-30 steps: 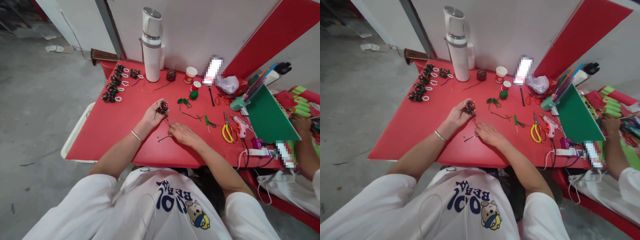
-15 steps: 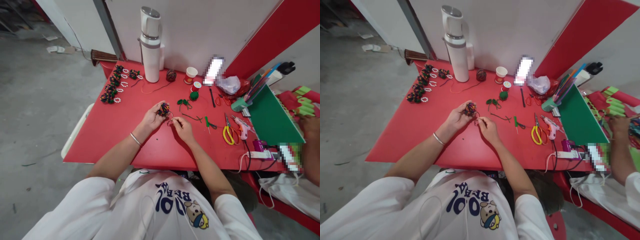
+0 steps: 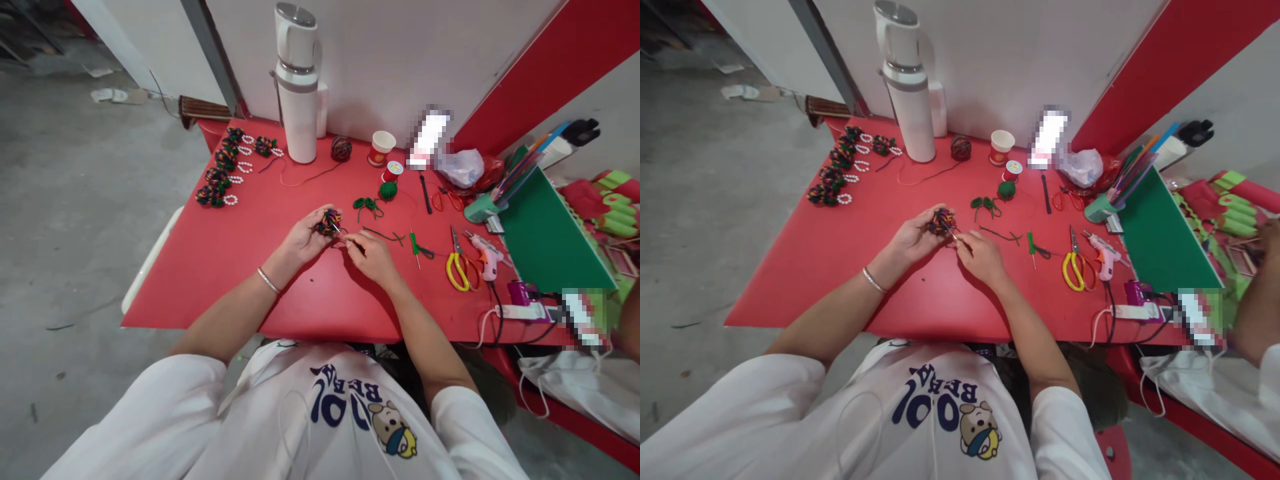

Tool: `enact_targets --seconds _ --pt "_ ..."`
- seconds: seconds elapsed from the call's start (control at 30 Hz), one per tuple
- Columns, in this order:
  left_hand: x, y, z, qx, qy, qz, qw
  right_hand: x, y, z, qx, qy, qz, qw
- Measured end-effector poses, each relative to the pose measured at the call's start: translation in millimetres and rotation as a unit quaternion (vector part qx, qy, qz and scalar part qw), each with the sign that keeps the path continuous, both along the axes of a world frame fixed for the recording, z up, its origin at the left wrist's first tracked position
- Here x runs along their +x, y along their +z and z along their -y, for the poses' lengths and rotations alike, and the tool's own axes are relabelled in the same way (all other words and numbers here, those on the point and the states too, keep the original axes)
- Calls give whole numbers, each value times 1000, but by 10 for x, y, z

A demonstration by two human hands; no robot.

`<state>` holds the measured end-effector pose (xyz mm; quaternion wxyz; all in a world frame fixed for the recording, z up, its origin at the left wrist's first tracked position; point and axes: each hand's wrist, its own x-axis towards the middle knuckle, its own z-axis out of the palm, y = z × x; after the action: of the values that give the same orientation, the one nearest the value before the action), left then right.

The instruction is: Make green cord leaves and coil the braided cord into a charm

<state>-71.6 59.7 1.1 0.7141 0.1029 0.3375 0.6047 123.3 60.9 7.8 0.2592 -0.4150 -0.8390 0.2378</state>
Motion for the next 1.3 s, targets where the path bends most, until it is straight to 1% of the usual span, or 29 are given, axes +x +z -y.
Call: enact_targets --seconds 0.13,0.33,0.47,0.57,0.73,0.97,1.13,1.3 --pt "-14 -29 -8 4 -11 3 1000 34 25 -82 -11 11 -7 1000" --pt "-21 -55 -12 8 -17 15 1000 74 -68 -122 -37 18 -95 995" --pt "-4 -67 -9 6 -25 12 1000 75 -154 -102 -58 16 -92 994" --pt "16 -61 3 11 -33 6 999 73 -180 -96 -73 11 -91 993" --pt "37 -63 21 26 -55 -9 998 87 -151 -94 -81 16 -84 993" --pt "42 -78 20 33 -51 -13 998 112 -129 -76 -92 7 -90 992" --pt "51 -30 32 20 -61 -11 998 119 -128 -75 -93 16 -109 990" --pt "38 -22 21 -1 -49 -5 999 146 -105 -64 -96 10 -118 988"
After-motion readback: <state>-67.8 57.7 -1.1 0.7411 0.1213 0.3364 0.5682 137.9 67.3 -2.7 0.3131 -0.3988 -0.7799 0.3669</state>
